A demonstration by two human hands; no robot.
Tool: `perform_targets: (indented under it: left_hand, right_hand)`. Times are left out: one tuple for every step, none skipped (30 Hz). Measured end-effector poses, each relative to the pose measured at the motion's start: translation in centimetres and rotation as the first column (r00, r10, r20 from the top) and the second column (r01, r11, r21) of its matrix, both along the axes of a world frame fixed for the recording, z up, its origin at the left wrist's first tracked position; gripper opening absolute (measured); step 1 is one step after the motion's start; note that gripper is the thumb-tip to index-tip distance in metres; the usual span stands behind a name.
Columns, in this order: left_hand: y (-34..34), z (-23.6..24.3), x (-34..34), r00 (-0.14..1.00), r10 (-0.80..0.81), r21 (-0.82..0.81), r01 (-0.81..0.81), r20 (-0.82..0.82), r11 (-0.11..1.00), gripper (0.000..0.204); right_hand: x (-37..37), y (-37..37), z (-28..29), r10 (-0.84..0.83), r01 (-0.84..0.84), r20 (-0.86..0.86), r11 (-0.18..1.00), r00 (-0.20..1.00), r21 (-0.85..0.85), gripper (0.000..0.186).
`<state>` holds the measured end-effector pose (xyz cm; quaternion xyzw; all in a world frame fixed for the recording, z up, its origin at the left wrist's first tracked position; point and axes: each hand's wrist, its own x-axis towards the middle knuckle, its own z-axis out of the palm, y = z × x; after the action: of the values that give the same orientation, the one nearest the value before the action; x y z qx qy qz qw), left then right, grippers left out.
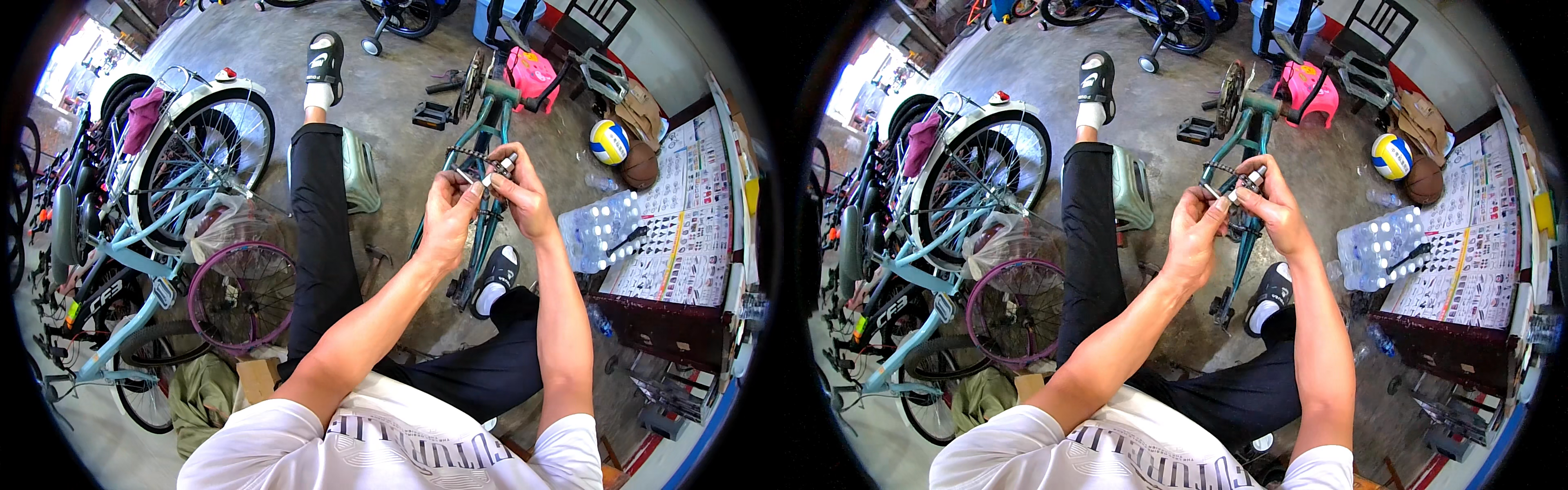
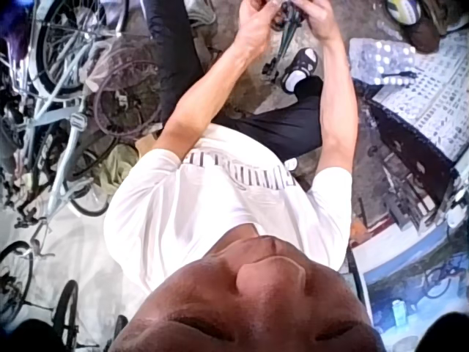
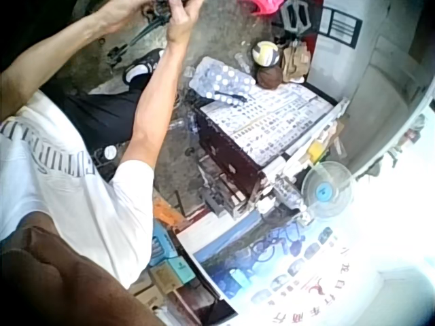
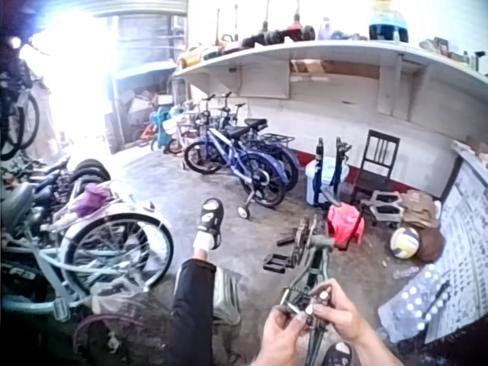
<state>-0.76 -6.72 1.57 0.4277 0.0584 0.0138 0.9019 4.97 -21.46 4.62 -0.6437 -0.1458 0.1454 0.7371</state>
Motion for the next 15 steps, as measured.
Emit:
perform_targets:
  left_hand:
    - [-0.1,0.0,0.1,0.998,0.038,0.049,-0.04,0.044,0.998,0.021]
    - [-0.3,0.1,0.4,0.993,0.074,0.097,-0.083,0.091,0.992,0.023]
    - [-0.4,0.1,0.6,0.985,0.107,0.141,-0.126,0.139,0.982,0.024]
    - [-0.2,0.0,0.7,0.977,0.104,0.293,-0.157,0.188,0.943,0.026]
    - [0.3,0.0,0.9,0.967,0.094,0.438,-0.192,0.236,0.878,0.028]
    - [0.8,0.0,1.1,0.957,0.075,0.568,-0.229,0.282,0.79,0.03]
    - [1.2,0.1,1.4,0.925,0.045,0.649,-0.299,0.378,0.7,0.032]
    - [1.6,0.3,1.7,0.884,-0.001,0.708,-0.373,0.467,0.599,0.033]
    - [2.1,0.5,2.0,0.837,-0.058,0.746,-0.451,0.545,0.49,0.034]
    - [2.5,0.1,2.5,0.786,-0.118,0.756,-0.526,0.607,0.39,0.039]
    - [2.8,0.0,2.7,0.77,-0.149,0.759,-0.542,0.621,0.36,0.04]
    - [3.2,-0.1,2.9,0.753,-0.18,0.76,-0.56,0.633,0.33,0.042]
    - [3.6,-0.1,3.1,0.736,-0.211,0.76,-0.577,0.643,0.299,0.043]
    - [4.0,0.2,3.1,0.742,-0.241,0.775,-0.556,0.625,0.299,0.05]
    - [4.2,0.5,3.0,0.775,-0.231,0.798,-0.509,0.588,0.323,0.053]
  right_hand:
    - [0.0,0.0,-0.1,-0.005,0.005,0.0,1.0,1.0,0.003,0.029]
    - [0.0,0.1,-0.2,-0.01,0.01,-0.019,1.0,1.0,0.024,0.028]
    - [0.0,0.1,-0.4,-0.014,0.015,-0.038,0.999,0.999,0.045,0.028]
    - [0.0,0.2,-0.5,-0.018,0.021,-0.057,0.998,0.998,0.066,0.028]
    - [0.0,0.3,-0.6,-0.029,0.035,-0.074,0.996,0.997,0.081,0.028]
    - [0.0,0.5,-0.7,-0.039,0.048,-0.091,0.994,0.995,0.096,0.027]
    - [0.1,0.5,-0.7,-0.05,0.062,-0.108,0.992,0.993,0.111,0.027]
    - [0.1,0.5,-0.7,-0.047,0.061,-0.125,0.992,0.991,0.114,0.027]
    - [0.2,0.5,-0.7,-0.043,0.06,-0.143,0.991,0.989,0.117,0.026]
    - [0.2,0.5,-0.8,-0.039,0.059,-0.16,0.991,0.986,0.12,0.026]
    - [0.2,0.5,-0.8,-0.049,0.068,-0.16,0.991,0.986,0.117,0.027]
    - [0.2,0.6,-0.8,-0.059,0.077,-0.16,0.99,0.985,0.114,0.027]
    - [0.2,0.7,-0.8,-0.067,0.086,-0.16,0.99,0.985,0.111,0.028]
    - [0.2,0.5,-0.7,-0.058,0.073,-0.151,0.993,0.987,0.092,0.03]
    - [0.1,0.3,-0.7,-0.049,0.059,-0.142,0.996,0.989,0.073,0.032]
